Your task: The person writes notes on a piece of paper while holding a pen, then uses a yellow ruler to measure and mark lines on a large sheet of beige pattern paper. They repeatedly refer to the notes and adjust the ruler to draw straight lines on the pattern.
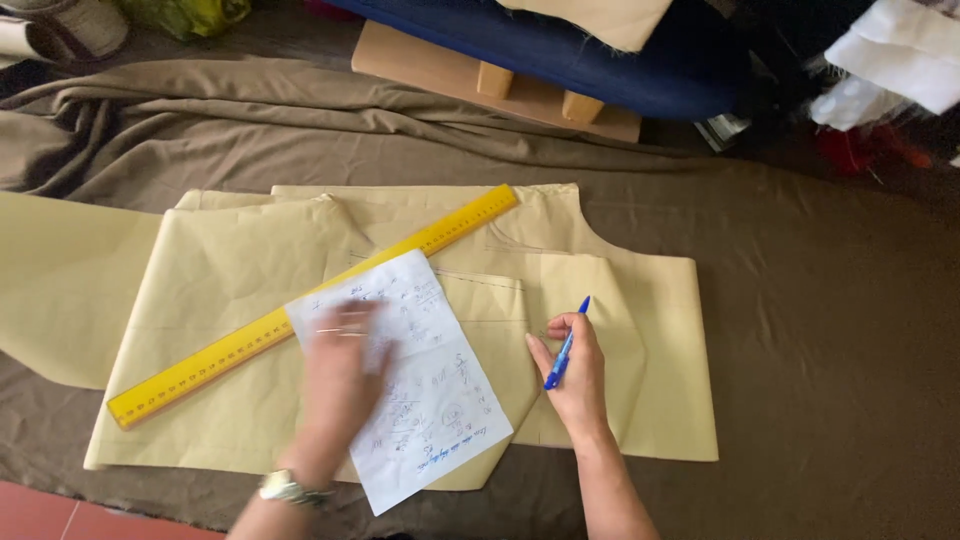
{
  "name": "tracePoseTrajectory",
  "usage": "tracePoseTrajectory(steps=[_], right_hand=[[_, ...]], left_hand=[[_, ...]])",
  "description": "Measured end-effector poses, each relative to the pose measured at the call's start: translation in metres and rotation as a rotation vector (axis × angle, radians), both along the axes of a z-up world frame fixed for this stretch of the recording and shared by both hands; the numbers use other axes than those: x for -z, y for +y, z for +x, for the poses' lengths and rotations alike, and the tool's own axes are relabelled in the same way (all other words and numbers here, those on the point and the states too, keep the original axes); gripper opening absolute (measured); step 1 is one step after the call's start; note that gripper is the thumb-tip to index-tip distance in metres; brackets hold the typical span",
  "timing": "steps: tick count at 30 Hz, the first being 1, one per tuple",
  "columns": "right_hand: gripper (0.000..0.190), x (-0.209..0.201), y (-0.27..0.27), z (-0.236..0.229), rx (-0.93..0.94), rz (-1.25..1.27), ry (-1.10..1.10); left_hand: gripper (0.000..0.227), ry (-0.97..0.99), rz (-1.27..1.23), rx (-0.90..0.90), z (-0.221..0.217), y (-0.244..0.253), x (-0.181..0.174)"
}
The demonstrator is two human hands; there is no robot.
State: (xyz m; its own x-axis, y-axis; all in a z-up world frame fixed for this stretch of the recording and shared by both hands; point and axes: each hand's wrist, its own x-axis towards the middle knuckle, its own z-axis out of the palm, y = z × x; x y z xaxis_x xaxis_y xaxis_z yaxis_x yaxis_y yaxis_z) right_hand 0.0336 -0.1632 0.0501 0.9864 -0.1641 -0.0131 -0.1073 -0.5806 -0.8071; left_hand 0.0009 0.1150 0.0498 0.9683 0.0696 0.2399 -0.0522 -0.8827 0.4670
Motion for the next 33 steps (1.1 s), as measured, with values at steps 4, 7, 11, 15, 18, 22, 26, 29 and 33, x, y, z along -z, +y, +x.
tracePoseTrajectory(steps=[4,7,11,15,18,22,26,29,33], right_hand=[[0.032,0.022,-0.006,0.0,-0.109,-0.018,-0.121],[0.034,0.033,-0.003,-0.001,-0.11,0.0,-0.071],[0.033,0.022,0.011,-0.003,-0.062,-0.049,0.1],[0.028,0.018,0.013,-0.004,-0.06,-0.061,0.091],[0.027,0.01,0.02,-0.002,0.006,0.01,0.106],[0.026,0.017,0.017,0.004,-0.011,0.098,0.071],[0.024,0.029,0.009,0.011,0.012,0.158,0.063],[0.023,0.045,0.0,0.016,-0.054,0.128,-0.057],[0.02,0.038,0.001,0.016,-0.056,0.113,-0.15]], left_hand=[[0.062,-0.093,-0.004,-0.183,-0.027,0.044,0.004],[0.079,0.075,-0.161,-0.334,-0.04,0.058,0.028],[0.09,0.148,0.008,-0.303,-0.041,0.049,0.027],[0.079,0.535,-0.406,-0.414,-0.033,0.032,-0.016],[0.073,0.546,-0.562,-0.311,-0.028,0.027,-0.021],[0.063,0.38,-0.69,-0.264,-0.009,0.023,-0.009],[0.065,0.026,-0.662,-0.246,0.039,0.039,0.015],[0.064,-0.124,-0.666,-0.24,0.077,0.065,0.026],[0.064,0.034,-0.604,-0.326,0.1,0.088,0.003]])
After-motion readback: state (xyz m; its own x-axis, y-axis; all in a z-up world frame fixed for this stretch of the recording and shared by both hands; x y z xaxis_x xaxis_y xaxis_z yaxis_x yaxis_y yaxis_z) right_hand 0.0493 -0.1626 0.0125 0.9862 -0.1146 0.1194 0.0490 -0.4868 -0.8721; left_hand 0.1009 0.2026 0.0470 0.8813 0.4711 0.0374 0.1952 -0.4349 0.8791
